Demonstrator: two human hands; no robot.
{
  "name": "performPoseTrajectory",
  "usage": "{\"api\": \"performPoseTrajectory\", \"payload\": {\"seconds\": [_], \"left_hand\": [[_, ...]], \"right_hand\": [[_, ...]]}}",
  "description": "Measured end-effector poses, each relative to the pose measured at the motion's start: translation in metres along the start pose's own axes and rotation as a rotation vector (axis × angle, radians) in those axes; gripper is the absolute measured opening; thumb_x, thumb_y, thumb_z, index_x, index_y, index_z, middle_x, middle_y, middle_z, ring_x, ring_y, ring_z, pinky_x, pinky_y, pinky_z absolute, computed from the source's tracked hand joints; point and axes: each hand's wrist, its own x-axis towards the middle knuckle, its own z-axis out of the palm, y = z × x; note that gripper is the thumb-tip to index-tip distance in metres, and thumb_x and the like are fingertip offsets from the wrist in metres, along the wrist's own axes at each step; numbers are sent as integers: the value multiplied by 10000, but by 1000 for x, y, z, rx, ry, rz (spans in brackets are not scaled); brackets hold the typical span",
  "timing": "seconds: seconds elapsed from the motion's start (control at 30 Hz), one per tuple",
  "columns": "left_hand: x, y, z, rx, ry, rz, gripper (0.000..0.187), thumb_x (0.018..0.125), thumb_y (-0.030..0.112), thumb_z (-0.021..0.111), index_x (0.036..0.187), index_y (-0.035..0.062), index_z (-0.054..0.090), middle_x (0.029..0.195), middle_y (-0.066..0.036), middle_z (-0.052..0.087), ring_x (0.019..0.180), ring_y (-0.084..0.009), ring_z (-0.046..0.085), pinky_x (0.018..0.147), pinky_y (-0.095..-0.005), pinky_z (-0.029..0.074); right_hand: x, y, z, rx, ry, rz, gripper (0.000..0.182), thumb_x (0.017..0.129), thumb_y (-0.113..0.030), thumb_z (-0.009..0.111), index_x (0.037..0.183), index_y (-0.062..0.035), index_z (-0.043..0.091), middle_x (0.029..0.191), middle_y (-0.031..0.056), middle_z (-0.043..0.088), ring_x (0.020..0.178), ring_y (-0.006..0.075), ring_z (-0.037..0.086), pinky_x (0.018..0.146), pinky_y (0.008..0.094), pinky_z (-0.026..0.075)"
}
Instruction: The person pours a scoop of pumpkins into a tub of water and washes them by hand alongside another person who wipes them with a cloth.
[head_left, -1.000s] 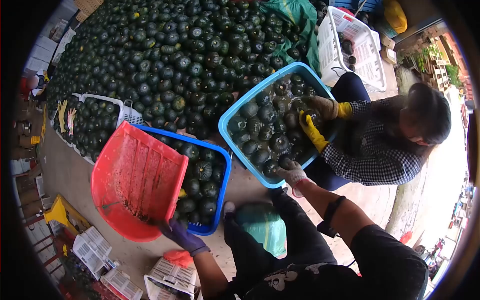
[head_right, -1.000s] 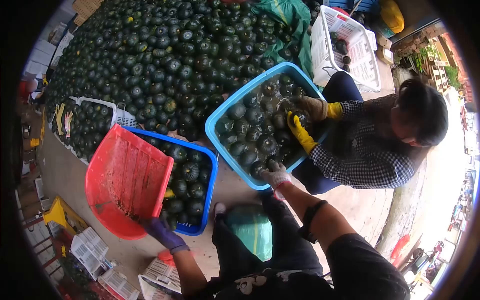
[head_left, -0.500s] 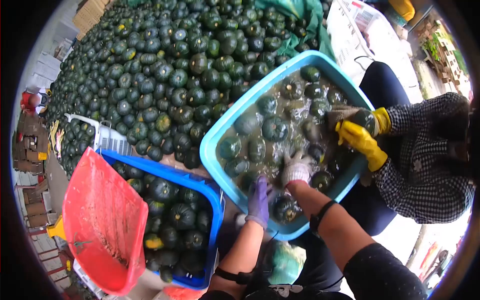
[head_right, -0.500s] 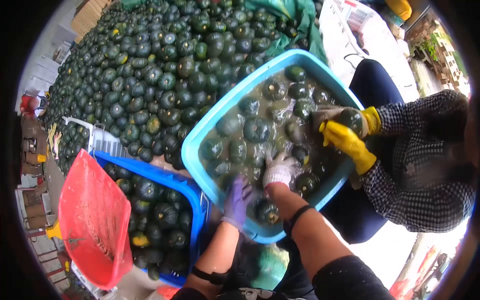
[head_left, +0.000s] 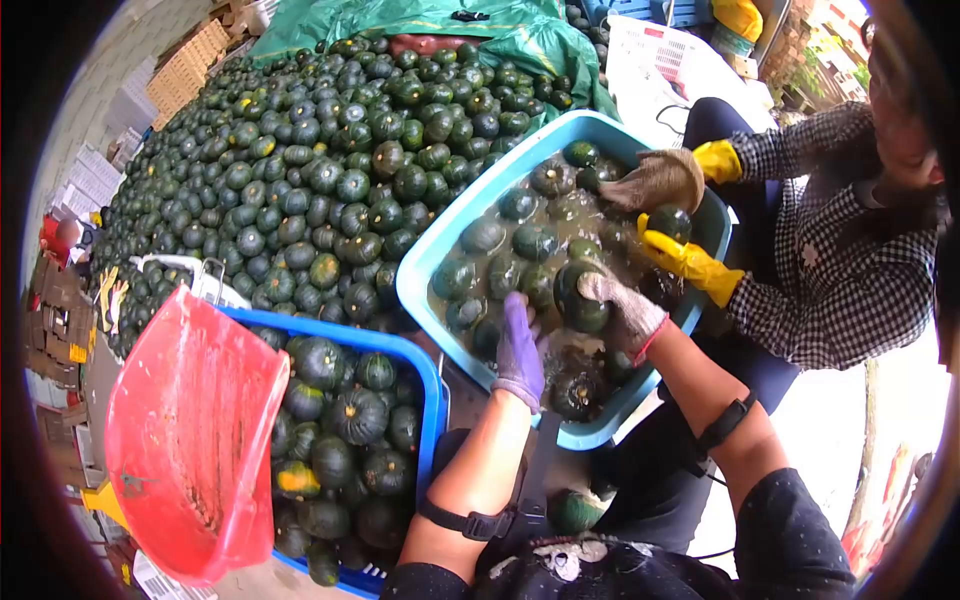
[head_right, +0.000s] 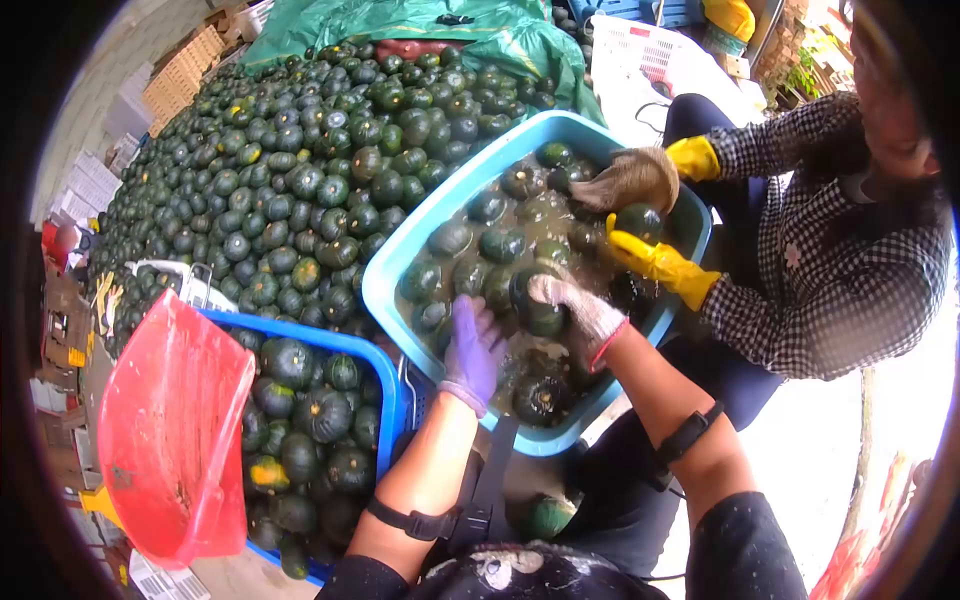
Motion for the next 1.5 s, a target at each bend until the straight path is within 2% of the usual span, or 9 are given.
{"api": "performPoseTrajectory", "payload": {"seconds": [0.43,0.6,0.7,0.8,0.93,1.17,1.37,1.4,1.5], "left_hand": [[-90,5,-26,10,-25,87,753,891,623,514,1487,241,257,1480,-74,360,1363,-352,319,1105,-536,270],[21,-26,-35,-565,-499,-275,578,964,543,426,1379,141,465,1348,-107,507,1274,-290,449,1003,-463,421],[55,-65,-30,-763,-601,-278,535,963,524,434,1341,151,497,1335,-79,530,1252,-276,470,1070,-405,354],[-13,-16,24,-314,-147,-276,564,968,530,413,1338,114,505,1368,-76,514,1284,-272,454,1098,-402,330],[30,-28,-4,-429,-441,-189,631,941,571,451,1337,82,499,1354,-131,516,1263,-272,476,1092,-389,342],[14,-16,11,33,-119,85,495,945,370,557,1347,94,474,1324,-58,513,1209,-205,495,1007,-360,431],[43,-49,-6,204,-134,273,404,948,412,550,1237,129,539,1204,-54,591,1116,-205,556,986,-400,446],[19,-26,5,136,-176,-6,543,882,537,577,1270,160,536,1217,-59,589,1154,-229,543,950,-512,451],[22,-5,2,-402,-281,-253,683,836,654,532,1302,155,540,1188,-61,617,1076,-264,605,831,-575,495]], "right_hand": [[-22,6,75,71,-2,77,789,763,-291,775,1409,-157,343,1197,59,565,1092,195,565,876,436,507],[-61,44,115,-1252,370,-473,613,886,-335,609,1391,-41,423,1396,253,430,1328,346,411,1108,446,327],[-41,50,111,-1247,516,-567,482,914,-356,519,1339,-129,540,1383,197,473,1316,372,418,1088,483,335],[-30,-25,93,-578,230,80,429,873,-126,563,1301,-106,555,1293,208,563,1206,375,536,1028,354,423],[-18,58,80,-1106,499,-635,449,935,-215,489,1372,-112,499,1421,208,441,1354,336,394,1129,340,301],[18,40,41,-99,396,-43,513,1022,-387,303,1404,-75,445,1469,160,403,1381,219,362,1139,294,266],[-4,18,59,-409,416,-87,475,1007,-363,402,1316,-19,512,1251,195,591,1199,328,538,1042,389,376],[-1,10,54,175,407,95,485,998,-396,427,1280,-19,546,1117,162,657,1054,324,603,965,385,422],[-2,37,60,-162,439,-179,542,955,-416,543,1313,-9,511,1130,110,635,1021,166,594,934,295,456]]}}
